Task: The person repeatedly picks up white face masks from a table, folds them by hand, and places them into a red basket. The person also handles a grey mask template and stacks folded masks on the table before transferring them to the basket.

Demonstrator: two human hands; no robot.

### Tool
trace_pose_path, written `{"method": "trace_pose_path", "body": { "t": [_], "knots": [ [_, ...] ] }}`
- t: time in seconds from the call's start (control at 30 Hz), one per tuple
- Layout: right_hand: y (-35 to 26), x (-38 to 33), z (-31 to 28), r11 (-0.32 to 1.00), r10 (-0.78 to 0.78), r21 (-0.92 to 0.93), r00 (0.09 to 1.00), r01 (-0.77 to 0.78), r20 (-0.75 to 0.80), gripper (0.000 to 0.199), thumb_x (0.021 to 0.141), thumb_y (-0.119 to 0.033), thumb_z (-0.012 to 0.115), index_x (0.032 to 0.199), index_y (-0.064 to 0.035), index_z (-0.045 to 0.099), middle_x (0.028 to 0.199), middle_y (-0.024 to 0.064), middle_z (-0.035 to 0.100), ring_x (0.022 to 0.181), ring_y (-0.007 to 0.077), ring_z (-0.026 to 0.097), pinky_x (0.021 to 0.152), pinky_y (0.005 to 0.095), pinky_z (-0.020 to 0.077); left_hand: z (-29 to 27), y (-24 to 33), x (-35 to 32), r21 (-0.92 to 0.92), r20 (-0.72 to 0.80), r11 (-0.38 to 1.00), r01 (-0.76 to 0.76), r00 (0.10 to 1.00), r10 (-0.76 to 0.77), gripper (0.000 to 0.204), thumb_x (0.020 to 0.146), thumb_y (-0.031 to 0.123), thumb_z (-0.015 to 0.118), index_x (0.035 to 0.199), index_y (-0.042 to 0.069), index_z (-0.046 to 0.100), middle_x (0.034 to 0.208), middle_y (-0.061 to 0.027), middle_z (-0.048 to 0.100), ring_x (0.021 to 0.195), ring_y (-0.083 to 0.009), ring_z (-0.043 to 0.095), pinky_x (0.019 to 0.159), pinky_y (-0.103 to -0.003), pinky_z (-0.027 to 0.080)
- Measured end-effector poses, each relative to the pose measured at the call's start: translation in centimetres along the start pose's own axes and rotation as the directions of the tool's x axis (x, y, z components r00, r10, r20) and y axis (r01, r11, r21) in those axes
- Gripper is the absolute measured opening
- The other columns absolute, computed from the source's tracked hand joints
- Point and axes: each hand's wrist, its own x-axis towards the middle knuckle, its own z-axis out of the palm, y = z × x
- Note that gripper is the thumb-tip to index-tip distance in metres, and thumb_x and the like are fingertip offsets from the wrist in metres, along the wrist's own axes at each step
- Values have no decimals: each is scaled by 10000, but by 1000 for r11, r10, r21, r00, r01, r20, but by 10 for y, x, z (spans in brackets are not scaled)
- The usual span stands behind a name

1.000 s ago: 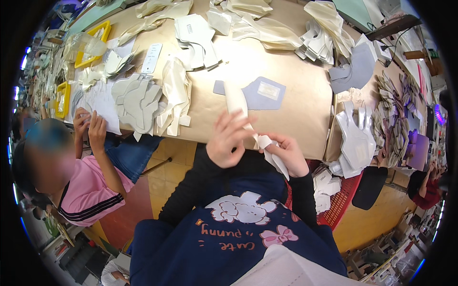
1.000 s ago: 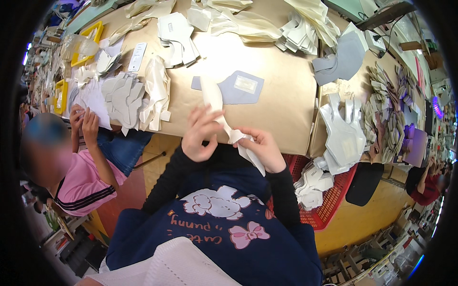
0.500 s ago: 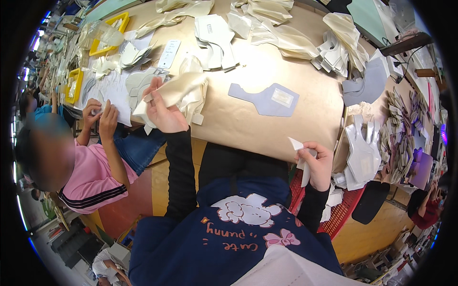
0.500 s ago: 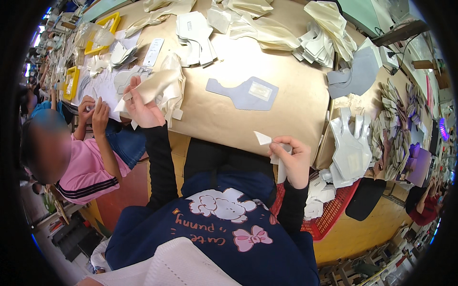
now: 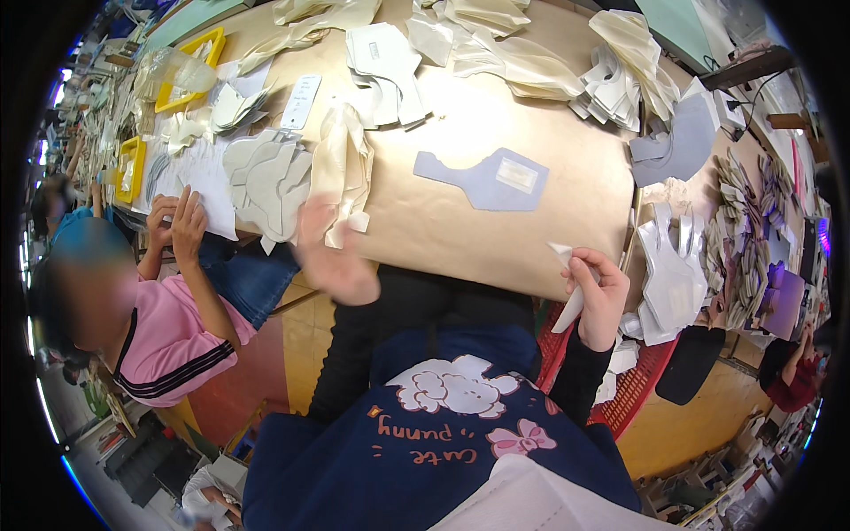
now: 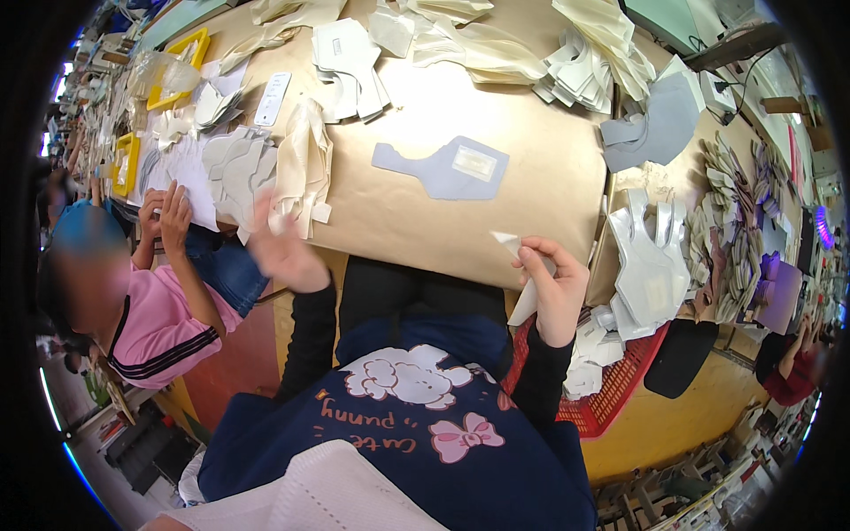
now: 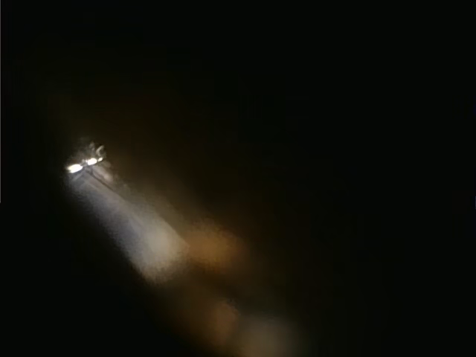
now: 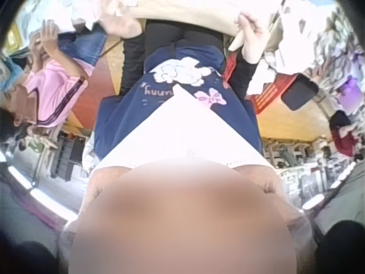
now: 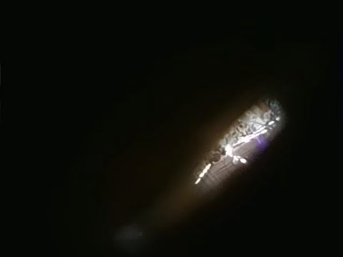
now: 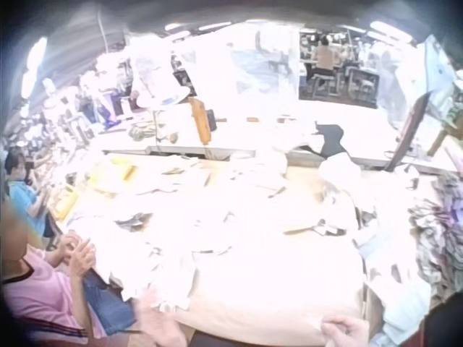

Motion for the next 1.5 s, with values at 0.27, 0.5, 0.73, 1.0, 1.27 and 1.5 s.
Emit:
{"method": "trace_pose_path", "body": {
  "t": [0.27, 0.5, 0.73, 1.0, 1.27, 1.5],
  "knots": [
    [-13, -16, -1, 990, 71, -125, 997, -65, 43, 116, 862, -13, 747, 950, 62, 738, 726, 67, 692, 560, 59, 559, 519, 196, 416, 99, 6, -57, 214, 857, 913, -348, 515, -4, 678, 924, 413, 661, 1528, 207, 433, 1629, -127, 307, 1478, -426, 281, 1175, -602, 252],
    [-10, -18, -9, 983, 178, -62, 982, -174, 68, 114, 865, -37, 769, 905, 58, 722, 706, 64, 689, 498, 58, 550, 470, 184, 388, 78, 46, -85, 9, 881, 988, -155, 468, 65, 638, 916, 302, 688, 1503, 190, 463, 1612, -135, 341, 1433, -354, 383, 1171, -550, 278],
    [-22, 10, 13, 955, 245, -222, 942, -195, 231, 140, 865, -68, 765, 958, 32, 733, 670, 18, 652, 484, 34, 522, 437, 190, 346, 47, 2, -60, 146, 554, 973, -178, 830, 68, 298, 815, 102, 762, 1112, 127, 754, 942, -20, 622, 888, -233, 597, 832, -374, 426],
    [-12, 68, 58, 894, 166, -443, 872, 63, 460, 277, 806, -177, 819, 973, 41, 782, 785, 85, 737, 724, 94, 633, 694, 246, 502, 52, -12, -61, 190, 619, 922, -338, 770, 155, 293, 799, 109, 768, 1091, 126, 755, 879, 10, 608, 838, -176, 599, 808, -354, 418],
    [6, 88, 74, 875, 214, -483, 886, 13, 411, 252, 855, -167, 762, 942, 69, 762, 722, 73, 708, 613, 90, 598, 593, 256, 484, 54, -12, -61, 186, 576, 944, -272, 809, 119, 208, 747, 85, 792, 949, 116, 757, 832, 9, 625, 755, -204, 604, 709, -352, 451],
    [7, 91, 85, 853, 298, -511, 903, -106, 310, 222, 875, -153, 763, 883, 68, 751, 692, 31, 674, 522, 49, 534, 490, 209, 404, 54, -11, -59, 208, 569, 938, -276, 814, 113, 273, 731, 63, 779, 997, 125, 776, 815, 20, 614, 735, -185, 599, 679, -328, 450]
  ]
}}
